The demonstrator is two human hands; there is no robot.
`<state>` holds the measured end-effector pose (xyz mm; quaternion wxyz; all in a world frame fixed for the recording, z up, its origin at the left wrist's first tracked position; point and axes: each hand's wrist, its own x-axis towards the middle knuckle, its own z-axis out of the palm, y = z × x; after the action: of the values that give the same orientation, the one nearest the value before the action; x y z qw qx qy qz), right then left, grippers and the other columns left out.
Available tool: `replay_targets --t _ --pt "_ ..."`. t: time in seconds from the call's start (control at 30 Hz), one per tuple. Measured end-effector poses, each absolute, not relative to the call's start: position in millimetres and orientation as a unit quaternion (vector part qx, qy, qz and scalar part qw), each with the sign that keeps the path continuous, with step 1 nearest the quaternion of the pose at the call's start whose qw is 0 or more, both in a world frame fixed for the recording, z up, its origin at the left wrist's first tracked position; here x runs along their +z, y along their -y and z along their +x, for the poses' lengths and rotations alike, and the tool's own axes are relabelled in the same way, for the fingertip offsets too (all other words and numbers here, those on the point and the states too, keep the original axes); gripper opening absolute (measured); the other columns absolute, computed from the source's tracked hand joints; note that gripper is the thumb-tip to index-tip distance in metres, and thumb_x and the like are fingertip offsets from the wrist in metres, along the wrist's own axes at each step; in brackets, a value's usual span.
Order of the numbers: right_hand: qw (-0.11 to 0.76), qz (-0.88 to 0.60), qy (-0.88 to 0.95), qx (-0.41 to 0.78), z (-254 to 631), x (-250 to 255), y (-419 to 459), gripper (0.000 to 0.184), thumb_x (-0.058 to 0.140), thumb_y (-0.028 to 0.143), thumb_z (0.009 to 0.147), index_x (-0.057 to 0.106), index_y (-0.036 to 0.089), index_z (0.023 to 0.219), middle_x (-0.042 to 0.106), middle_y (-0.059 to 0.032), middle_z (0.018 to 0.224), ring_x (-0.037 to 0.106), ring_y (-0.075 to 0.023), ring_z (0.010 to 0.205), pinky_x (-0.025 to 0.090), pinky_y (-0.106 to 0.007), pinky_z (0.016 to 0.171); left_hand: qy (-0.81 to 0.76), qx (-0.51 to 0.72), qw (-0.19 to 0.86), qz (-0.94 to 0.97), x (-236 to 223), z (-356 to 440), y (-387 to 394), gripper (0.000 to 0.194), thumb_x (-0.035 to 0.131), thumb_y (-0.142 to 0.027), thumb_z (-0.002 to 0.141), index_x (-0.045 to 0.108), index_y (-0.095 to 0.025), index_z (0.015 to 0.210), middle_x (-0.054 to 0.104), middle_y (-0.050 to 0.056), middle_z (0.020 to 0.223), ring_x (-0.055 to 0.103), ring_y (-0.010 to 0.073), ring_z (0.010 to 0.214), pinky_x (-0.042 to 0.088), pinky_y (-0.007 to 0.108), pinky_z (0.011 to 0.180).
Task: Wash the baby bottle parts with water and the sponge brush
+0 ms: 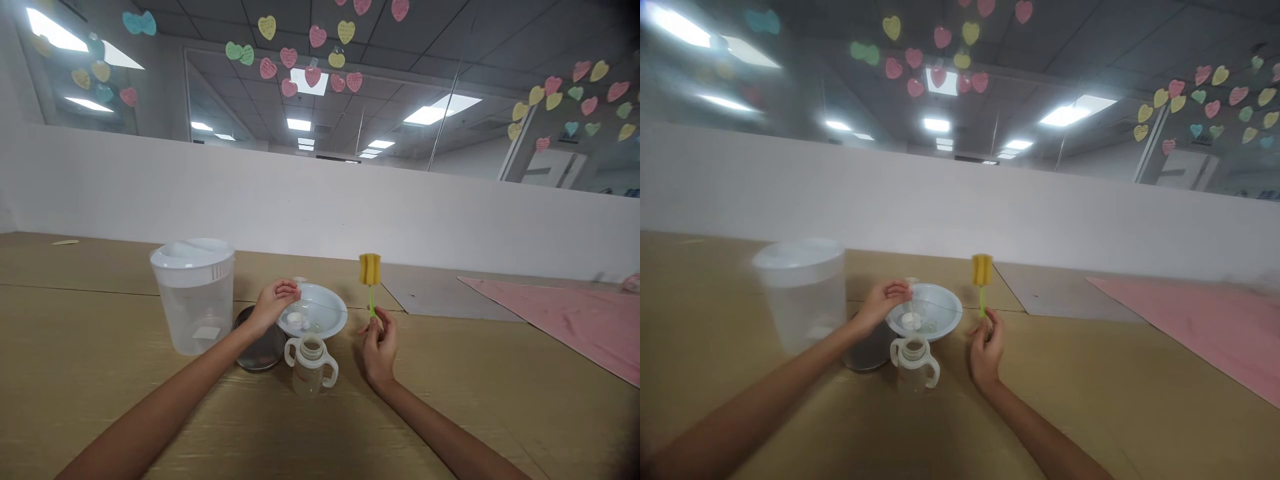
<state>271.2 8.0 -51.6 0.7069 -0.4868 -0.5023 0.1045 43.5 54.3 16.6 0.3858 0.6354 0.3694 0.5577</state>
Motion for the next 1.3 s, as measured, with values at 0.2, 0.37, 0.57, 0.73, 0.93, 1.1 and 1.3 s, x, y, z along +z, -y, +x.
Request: replay_targets --t 0.2,0.37,0.57,0.73,0.93,1.1,1.3 --pt "0.588 -0.439 0.680 0.015 260 -50 9 0.030 0.038 0.029 0.088 0.047 0.018 0.114 0.058 -0.0084 0.100 0.056 -0.0168 0.089 0.045 -0.030 0.078 -0.370 0.574 0.484 0.547 34 49 -34 0.042 0.071 -0.030 0.060 0.062 -0.012 0.097 0.068 0.006 0.085 0.061 0.0153 0.078 0.047 0.029 0.076" --pt "0.544 -0.449 0.708 0.013 262 -42 7 0.024 0.038 0.028 0.088 0.055 0.018 0.103 0.060 -0.0068 0.093 0.056 -0.0168 0.085 0.044 -0.027 0.075 -0.376 0.559 0.482 0.561 40 51 -28 0.037 0.069 -0.032 0.062 0.068 -0.012 0.093 0.068 0.007 0.089 0.056 0.0133 0.073 0.043 0.026 0.070" --pt "0.509 -0.464 0.721 0.072 261 -49 0 0.025 0.038 0.031 0.088 0.054 0.016 0.099 0.064 -0.0056 0.088 0.058 -0.0160 0.076 0.044 -0.025 0.070 -0.390 0.541 0.470 0.579 44 52 -24 0.033 0.069 -0.031 0.062 0.070 -0.012 0.089 0.069 0.006 0.083 0.051 0.0108 0.064 0.039 0.024 0.062" --pt "0.521 -0.465 0.709 0.099 262 -49 -7 0.026 0.038 0.033 0.087 0.055 0.015 0.095 0.063 -0.0062 0.086 0.057 -0.0164 0.077 0.043 -0.025 0.069 -0.403 0.552 0.469 0.560 45 52 -24 0.030 0.069 -0.029 0.059 0.070 -0.011 0.084 0.067 0.004 0.073 0.052 0.0110 0.063 0.040 0.023 0.062" --pt "0.533 -0.455 0.696 0.154 261 -41 -1 0.027 0.040 0.035 0.086 0.056 0.015 0.092 0.061 -0.0043 0.085 0.054 -0.0158 0.079 0.041 -0.024 0.071 -0.387 0.568 0.485 0.541 44 51 -27 0.028 0.070 -0.029 0.058 0.069 -0.013 0.081 0.067 0.003 0.074 0.057 0.0128 0.068 0.042 0.024 0.068" --pt "0.522 -0.436 0.714 0.166 260 -40 3 0.025 0.042 0.035 0.086 0.057 0.015 0.090 0.059 -0.0025 0.081 0.052 -0.0148 0.075 0.040 -0.022 0.069 -0.368 0.570 0.486 0.551 42 50 -29 0.031 0.068 -0.037 0.062 0.068 -0.012 0.081 0.063 0.001 0.071 0.053 0.0090 0.057 0.041 0.023 0.061" --pt "0.514 -0.445 0.714 0.168 261 -44 0 0.025 0.042 0.036 0.085 0.057 0.016 0.087 0.058 -0.0013 0.076 0.051 -0.0143 0.070 0.039 -0.022 0.062 -0.364 0.576 0.475 0.557 42 48 -31 0.024 0.062 -0.035 0.066 0.068 -0.013 0.074 0.057 -0.002 0.058 0.051 0.0098 0.059 0.038 0.021 0.061"
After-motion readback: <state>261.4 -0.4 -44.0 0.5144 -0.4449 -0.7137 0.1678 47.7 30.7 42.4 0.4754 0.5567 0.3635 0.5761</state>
